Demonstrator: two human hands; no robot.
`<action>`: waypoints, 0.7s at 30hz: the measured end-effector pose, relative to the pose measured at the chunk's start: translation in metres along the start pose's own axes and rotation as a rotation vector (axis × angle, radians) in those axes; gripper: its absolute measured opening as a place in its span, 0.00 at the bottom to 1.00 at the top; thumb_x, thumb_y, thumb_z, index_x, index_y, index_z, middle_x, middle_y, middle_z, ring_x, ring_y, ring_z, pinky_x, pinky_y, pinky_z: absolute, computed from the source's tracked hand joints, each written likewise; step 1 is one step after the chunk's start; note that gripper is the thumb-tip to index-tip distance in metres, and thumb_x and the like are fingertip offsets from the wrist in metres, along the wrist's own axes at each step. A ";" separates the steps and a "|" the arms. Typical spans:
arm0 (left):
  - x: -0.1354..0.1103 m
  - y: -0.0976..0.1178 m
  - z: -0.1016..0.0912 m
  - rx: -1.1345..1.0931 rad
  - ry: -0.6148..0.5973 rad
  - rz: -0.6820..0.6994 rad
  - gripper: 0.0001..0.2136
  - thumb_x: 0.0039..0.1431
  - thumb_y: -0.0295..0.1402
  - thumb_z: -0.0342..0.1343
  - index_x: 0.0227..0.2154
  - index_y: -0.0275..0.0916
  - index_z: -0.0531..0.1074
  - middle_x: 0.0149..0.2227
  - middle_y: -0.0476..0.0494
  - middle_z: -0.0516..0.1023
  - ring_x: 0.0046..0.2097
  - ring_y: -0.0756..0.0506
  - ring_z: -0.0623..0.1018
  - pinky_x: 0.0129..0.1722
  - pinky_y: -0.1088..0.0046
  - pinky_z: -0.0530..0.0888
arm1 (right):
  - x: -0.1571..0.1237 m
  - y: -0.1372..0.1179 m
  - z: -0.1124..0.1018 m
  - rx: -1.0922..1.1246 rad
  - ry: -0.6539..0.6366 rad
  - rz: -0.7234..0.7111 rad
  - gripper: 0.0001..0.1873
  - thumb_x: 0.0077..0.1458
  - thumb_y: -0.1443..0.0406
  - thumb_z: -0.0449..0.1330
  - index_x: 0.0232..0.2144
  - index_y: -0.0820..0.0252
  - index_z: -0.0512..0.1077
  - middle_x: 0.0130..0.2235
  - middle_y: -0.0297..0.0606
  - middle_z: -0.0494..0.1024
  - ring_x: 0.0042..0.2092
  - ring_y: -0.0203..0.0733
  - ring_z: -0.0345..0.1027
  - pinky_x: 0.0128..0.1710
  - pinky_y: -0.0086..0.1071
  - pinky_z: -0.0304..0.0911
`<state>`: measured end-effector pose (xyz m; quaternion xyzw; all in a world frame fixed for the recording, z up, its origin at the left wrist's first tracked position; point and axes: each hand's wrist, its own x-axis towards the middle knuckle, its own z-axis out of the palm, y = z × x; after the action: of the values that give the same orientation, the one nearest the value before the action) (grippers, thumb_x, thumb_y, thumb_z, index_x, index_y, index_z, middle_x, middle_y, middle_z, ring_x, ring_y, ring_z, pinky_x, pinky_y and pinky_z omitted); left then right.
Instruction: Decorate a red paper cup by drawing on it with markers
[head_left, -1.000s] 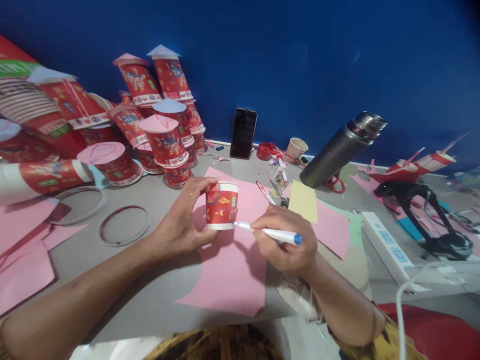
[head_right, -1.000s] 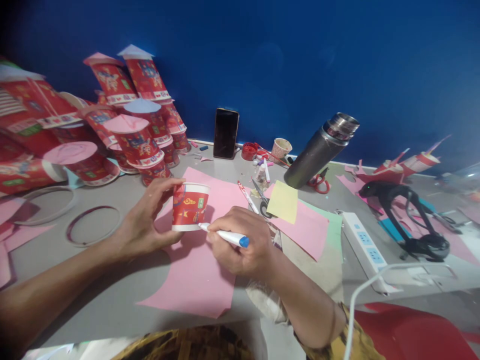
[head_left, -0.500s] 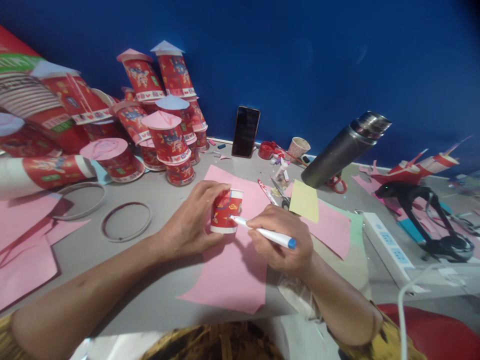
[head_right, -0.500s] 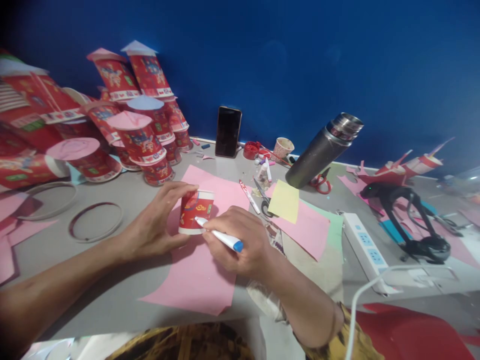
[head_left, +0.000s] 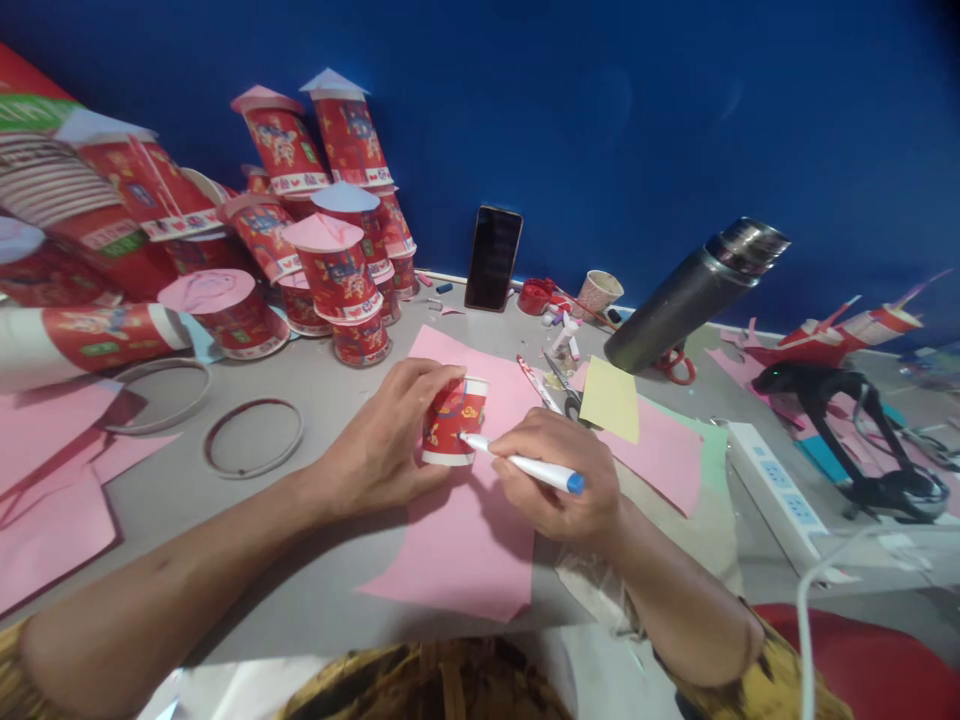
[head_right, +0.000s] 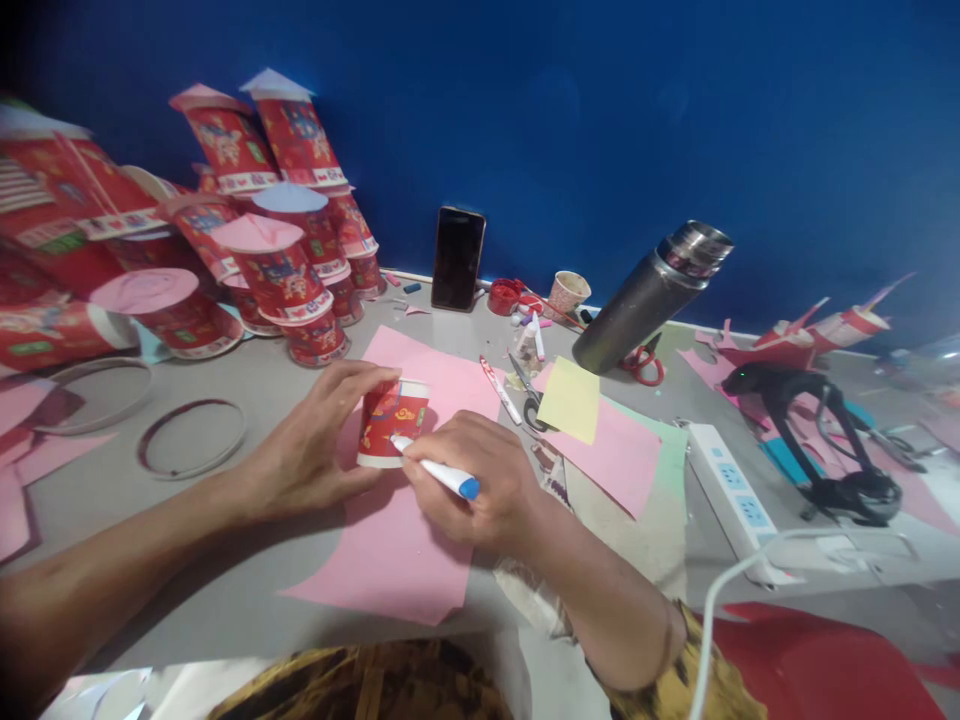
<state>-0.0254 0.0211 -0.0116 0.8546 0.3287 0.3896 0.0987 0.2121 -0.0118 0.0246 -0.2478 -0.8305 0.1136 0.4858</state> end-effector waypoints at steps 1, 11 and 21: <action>0.000 0.001 -0.001 0.003 0.000 0.003 0.37 0.56 0.30 0.63 0.69 0.45 0.58 0.60 0.33 0.71 0.60 0.32 0.74 0.59 0.47 0.78 | 0.000 0.000 0.000 -0.006 0.008 -0.001 0.05 0.67 0.72 0.62 0.41 0.58 0.76 0.32 0.39 0.84 0.32 0.39 0.76 0.35 0.34 0.73; 0.004 0.006 -0.006 0.041 -0.074 -0.030 0.36 0.58 0.31 0.63 0.68 0.45 0.58 0.59 0.33 0.70 0.61 0.31 0.74 0.59 0.46 0.78 | 0.000 -0.002 0.000 0.007 -0.041 -0.010 0.06 0.66 0.72 0.61 0.41 0.58 0.76 0.30 0.37 0.81 0.31 0.39 0.73 0.33 0.34 0.71; 0.002 0.000 -0.001 -0.015 -0.018 -0.019 0.37 0.56 0.30 0.63 0.68 0.45 0.59 0.60 0.35 0.71 0.60 0.32 0.74 0.60 0.47 0.77 | 0.001 -0.001 -0.002 0.039 0.013 0.000 0.05 0.66 0.72 0.62 0.41 0.59 0.77 0.31 0.38 0.83 0.31 0.39 0.75 0.34 0.34 0.71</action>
<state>-0.0251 0.0221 -0.0099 0.8542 0.3330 0.3834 0.1118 0.2131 -0.0119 0.0266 -0.2390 -0.8249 0.1284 0.4959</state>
